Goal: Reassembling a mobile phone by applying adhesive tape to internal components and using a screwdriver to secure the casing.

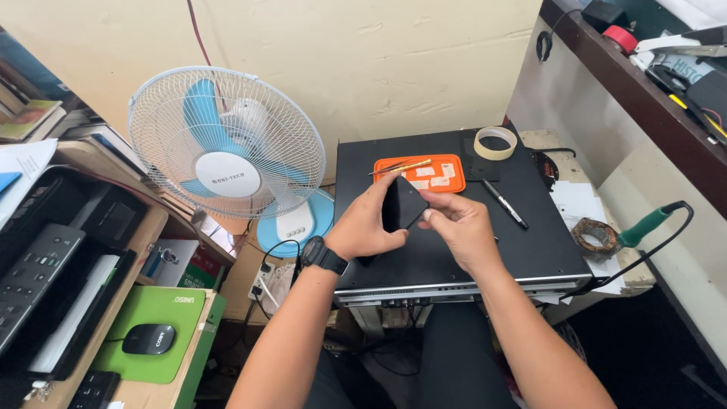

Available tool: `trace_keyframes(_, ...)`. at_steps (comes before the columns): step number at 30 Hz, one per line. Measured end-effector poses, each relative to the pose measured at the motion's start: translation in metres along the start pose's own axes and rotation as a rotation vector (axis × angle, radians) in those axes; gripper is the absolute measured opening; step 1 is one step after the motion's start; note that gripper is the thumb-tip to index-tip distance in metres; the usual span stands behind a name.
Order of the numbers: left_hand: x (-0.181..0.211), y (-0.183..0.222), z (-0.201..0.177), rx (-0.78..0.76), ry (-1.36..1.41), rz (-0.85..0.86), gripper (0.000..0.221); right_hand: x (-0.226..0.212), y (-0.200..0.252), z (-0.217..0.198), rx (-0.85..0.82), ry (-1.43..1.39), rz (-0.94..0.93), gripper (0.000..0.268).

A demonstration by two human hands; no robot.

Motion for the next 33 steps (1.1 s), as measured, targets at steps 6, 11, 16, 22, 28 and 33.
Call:
trace_keyframes(6,-0.009,-0.007,0.006,-0.122,-0.103,-0.009,0.121,0.024,0.008,-0.010,0.083,-0.123,0.019,0.040)
trace_keyframes(11,-0.006,-0.013,0.007,-0.196,-0.083,0.013,0.118,0.019,0.010,-0.014,0.146,-0.168,0.073,0.032)
trace_keyframes(16,0.000,-0.016,0.007,-0.248,-0.084,0.022,0.115,0.014,0.010,-0.014,0.162,-0.207,0.154,0.030)
trace_keyframes(22,0.021,-0.011,0.000,-0.322,-0.112,0.067,0.112,0.031,0.005,-0.037,0.060,-0.265,0.252,0.022)
trace_keyframes(28,0.046,-0.006,-0.004,-0.481,-0.253,0.151,0.116,0.038,-0.009,-0.047,-0.325,-0.292,0.322,0.077)
trace_keyframes(33,0.022,-0.001,0.009,-0.540,-0.388,0.148,0.130,0.024,-0.011,-0.041,-0.409,-0.141,0.274,0.088)
Point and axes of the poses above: each hand's wrist, its own y-axis away from the middle knuckle, its own z-axis out of the palm, x = y × z, the point moved 4 cm from there along -y, towards the middle knuckle, and after that the axes turned 4 degrees about -y, right-handed, at the moved point
